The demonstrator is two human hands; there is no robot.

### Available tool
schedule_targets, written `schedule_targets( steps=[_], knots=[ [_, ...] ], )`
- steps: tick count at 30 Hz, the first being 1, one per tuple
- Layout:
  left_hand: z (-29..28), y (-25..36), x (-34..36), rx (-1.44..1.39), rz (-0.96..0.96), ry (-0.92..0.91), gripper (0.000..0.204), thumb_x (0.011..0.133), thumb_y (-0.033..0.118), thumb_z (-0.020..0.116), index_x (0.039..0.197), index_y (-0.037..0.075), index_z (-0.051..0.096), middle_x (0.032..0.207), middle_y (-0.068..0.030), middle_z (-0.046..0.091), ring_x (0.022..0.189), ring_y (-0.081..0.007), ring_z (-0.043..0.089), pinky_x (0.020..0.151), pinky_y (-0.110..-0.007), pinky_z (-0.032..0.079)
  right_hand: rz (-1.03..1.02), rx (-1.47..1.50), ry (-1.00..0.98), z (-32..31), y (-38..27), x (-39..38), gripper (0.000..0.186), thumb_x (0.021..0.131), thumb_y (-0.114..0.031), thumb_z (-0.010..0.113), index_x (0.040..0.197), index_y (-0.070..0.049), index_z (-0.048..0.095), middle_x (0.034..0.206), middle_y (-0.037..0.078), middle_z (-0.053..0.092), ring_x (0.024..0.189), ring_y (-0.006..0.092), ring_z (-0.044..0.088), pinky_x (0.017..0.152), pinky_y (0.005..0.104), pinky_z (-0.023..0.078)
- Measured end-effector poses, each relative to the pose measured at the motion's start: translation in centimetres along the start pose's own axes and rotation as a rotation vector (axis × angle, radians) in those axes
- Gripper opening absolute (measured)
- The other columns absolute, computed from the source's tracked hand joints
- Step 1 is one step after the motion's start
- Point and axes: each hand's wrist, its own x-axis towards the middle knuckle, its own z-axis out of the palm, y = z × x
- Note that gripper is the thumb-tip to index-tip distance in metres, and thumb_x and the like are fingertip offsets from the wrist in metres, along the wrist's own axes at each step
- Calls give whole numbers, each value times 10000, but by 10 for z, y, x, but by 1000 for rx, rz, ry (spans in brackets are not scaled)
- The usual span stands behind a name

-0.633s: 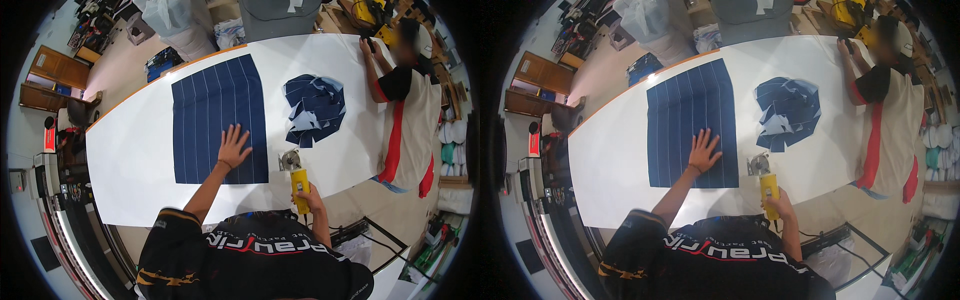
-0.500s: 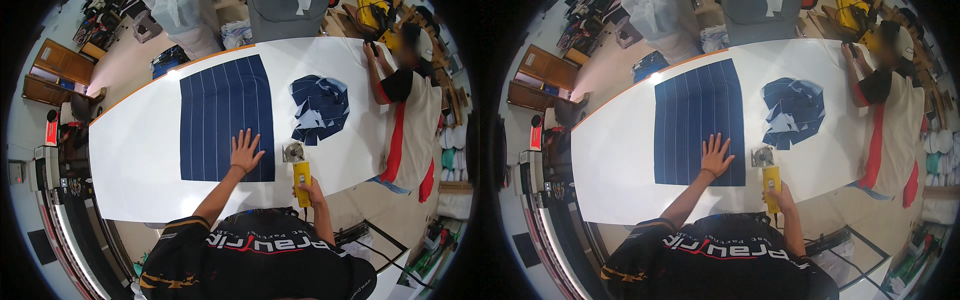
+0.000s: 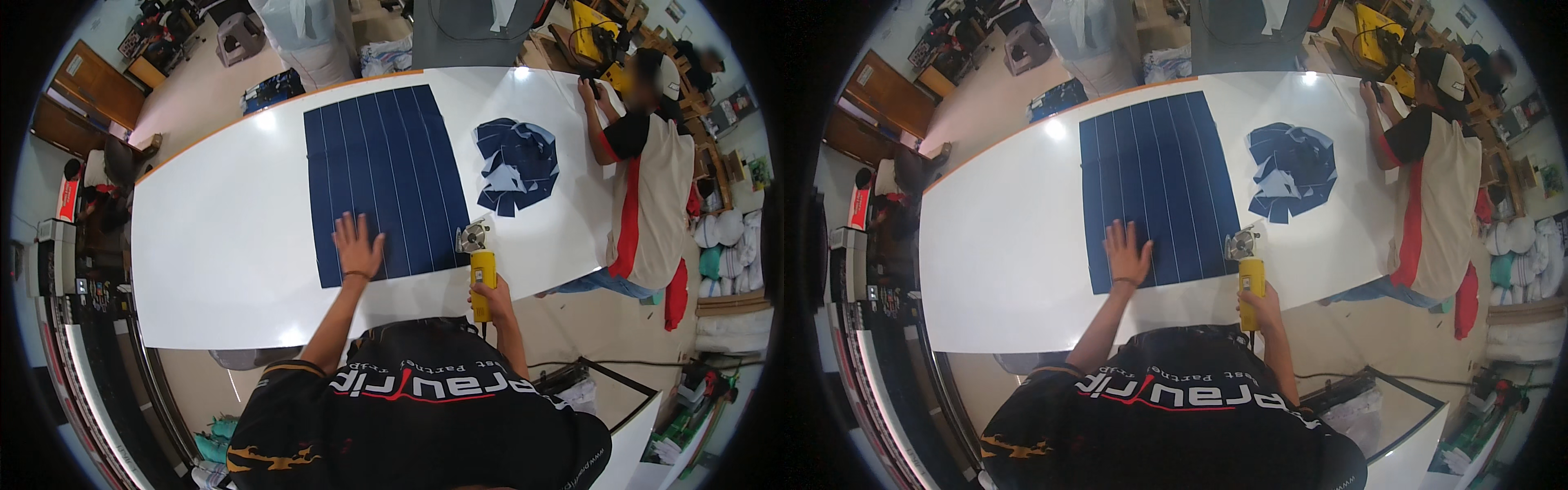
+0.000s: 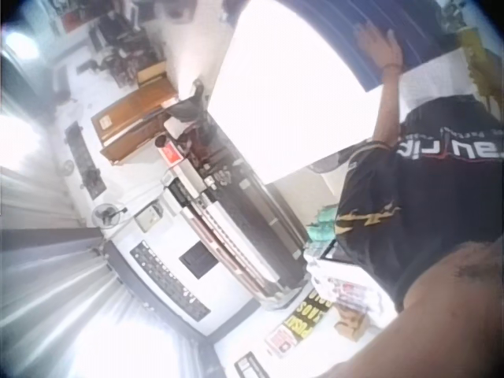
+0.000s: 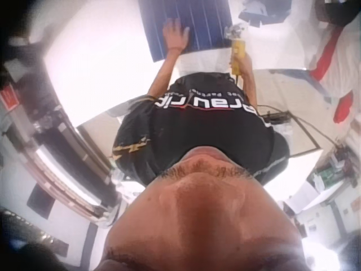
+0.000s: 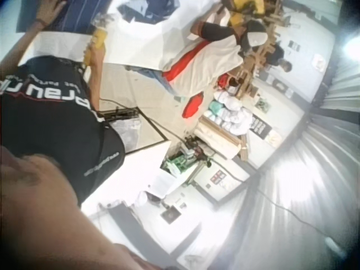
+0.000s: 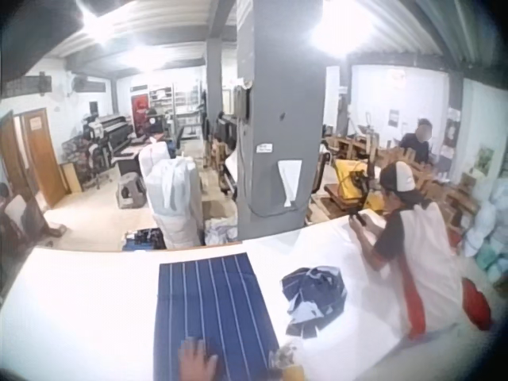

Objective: The person uses a yellow electric rotary cutter to cut a large piece of dark blue striped fabric on a white table. They repeatedly cut narrow strips from the fabric's edge and set them aside. Another person works at a separate station in the background.

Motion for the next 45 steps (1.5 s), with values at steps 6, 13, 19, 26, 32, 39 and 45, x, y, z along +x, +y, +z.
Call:
schedule_targets(
  steps=[6,13,19,26,32,39,45],
  knots=[
    [-8,-54,-58,194,-111,-133,924,1054,746,362,1726,119,272,1791,-260,106,1652,-489,15,1293,-692,47,-39,-157,64,-8,37,-24,444,827,-131,801,1197,31,614,950,136,699,726,235,727,659,375,617],
    [1,-50,-88,187,-101,-80,965,1035,752,412,1723,91,266,1780,-299,88,1639,-526,7,1280,-713,31,-113,-345,169,-17,61,-40,492,812,-193,838,1191,38,625,994,161,721,799,255,748,731,394,616],
    [-6,-33,-84,89,-98,-88,1001,1015,733,498,1705,41,279,1760,-344,94,1622,-569,2,1281,-707,23,-132,-612,274,-9,37,-85,562,785,-270,846,1218,15,628,1036,217,754,915,348,762,810,458,594],
    [9,5,-8,24,184,-37,1016,1006,750,509,1702,48,276,1758,-323,137,1644,-507,45,1314,-645,74,-121,-817,320,-13,57,-131,580,792,-298,830,1265,-46,607,1069,260,755,986,450,746,856,502,582],
    [42,19,21,117,333,-49,1014,1006,784,433,1695,50,312,1767,-279,178,1660,-438,90,1334,-595,74,-194,-989,356,-10,81,-130,636,822,-344,826,1327,-76,548,1017,259,750,983,495,723,837,566,568],
    [46,19,21,145,348,-62,1009,1021,780,386,1693,30,308,1771,-265,185,1665,-404,101,1343,-570,76,-139,-1027,340,-4,65,-116,600,869,-444,811,1271,-83,549,988,264,754,935,512,726,787,590,571],
    [46,18,19,144,353,-62,1015,1023,776,401,1679,5,319,1756,-273,226,1661,-411,115,1340,-571,97,-61,-1041,374,12,49,-111,604,883,-450,822,1262,-42,587,1008,292,766,958,485,756,814,529,595]
  ],
)
